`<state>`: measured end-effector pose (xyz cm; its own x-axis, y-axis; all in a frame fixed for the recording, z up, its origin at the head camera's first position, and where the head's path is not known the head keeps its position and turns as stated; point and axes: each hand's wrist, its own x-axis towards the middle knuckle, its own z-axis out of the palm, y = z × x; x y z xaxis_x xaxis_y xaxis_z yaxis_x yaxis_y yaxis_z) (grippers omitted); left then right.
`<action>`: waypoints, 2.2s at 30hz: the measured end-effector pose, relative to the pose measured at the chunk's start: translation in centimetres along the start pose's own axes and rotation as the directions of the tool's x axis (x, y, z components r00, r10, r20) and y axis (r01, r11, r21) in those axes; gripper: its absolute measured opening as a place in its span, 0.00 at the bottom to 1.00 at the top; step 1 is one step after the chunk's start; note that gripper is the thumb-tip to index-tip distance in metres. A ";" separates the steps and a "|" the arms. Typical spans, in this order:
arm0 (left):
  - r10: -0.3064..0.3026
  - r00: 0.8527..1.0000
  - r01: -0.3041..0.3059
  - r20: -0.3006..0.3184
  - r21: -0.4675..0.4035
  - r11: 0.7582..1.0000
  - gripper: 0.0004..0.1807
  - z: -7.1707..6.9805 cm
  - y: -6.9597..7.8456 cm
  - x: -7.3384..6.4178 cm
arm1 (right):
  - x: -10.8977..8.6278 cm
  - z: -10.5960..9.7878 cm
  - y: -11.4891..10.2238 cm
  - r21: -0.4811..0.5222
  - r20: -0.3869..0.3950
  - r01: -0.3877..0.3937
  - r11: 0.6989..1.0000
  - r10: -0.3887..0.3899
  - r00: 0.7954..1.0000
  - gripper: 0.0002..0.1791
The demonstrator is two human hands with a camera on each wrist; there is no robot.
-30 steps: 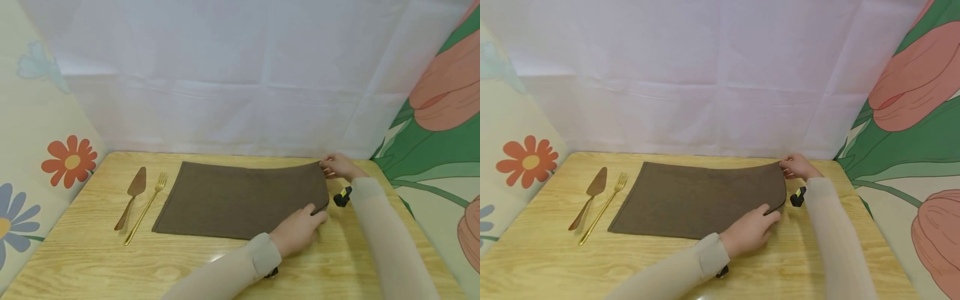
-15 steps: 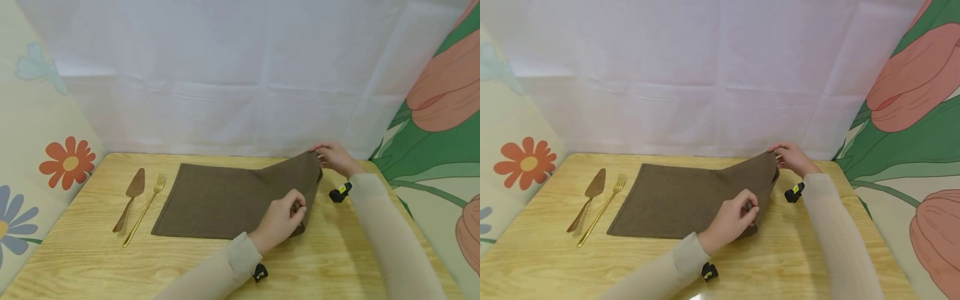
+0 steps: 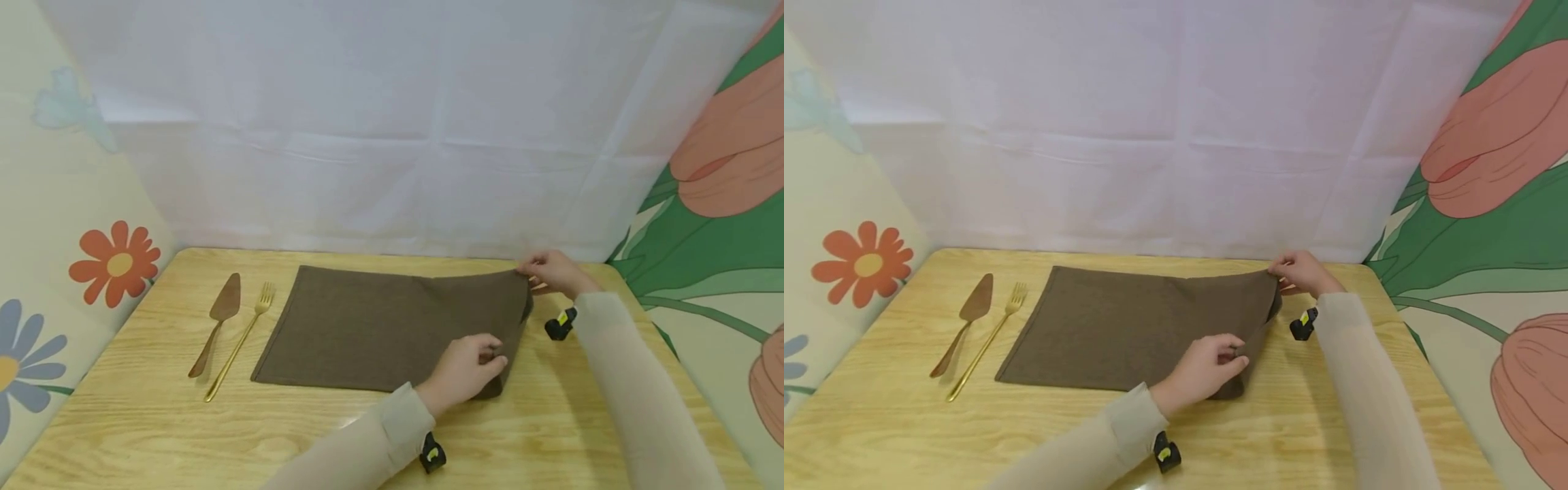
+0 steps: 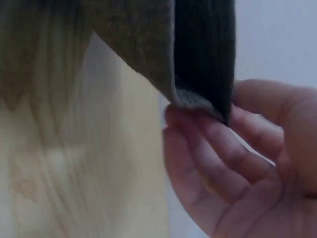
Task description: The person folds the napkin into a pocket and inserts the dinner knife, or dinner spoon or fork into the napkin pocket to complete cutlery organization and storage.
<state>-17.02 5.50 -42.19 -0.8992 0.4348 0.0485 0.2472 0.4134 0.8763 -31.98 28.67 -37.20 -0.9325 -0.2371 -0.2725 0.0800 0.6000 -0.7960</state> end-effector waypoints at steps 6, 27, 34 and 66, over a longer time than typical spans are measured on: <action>-0.020 0.998 0.019 0.068 0.020 1.000 0.12 0.8 -0.8 0.4 | 0.3 0.8 0.7 0.003 -0.025 -0.056 0.998 0.056 0.998 0.19; 0.012 0.993 -0.020 0.117 0.071 0.997 0.09 1.4 -0.5 0.8 | 1.2 1.9 0.7 -0.175 -0.144 -0.007 0.985 -0.019 0.989 0.09; -0.026 0.995 0.036 0.094 -0.101 0.994 0.10 0.6 -0.6 0.4 | -0.1 0.3 1.2 0.016 -0.003 -0.147 0.989 0.147 0.989 0.20; -0.004 0.992 -0.042 -0.127 -0.360 0.932 0.10 -13.8 -2.9 -7.9 | 1.9 4.9 -8.4 0.266 -0.008 0.321 0.909 -0.331 0.944 0.11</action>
<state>-15.61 -10.19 -38.47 -0.9388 0.3281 0.1051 0.1384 0.0795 0.9872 -32.72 19.45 -33.72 -0.9092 -0.4163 0.0102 -0.1327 0.2664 -0.9547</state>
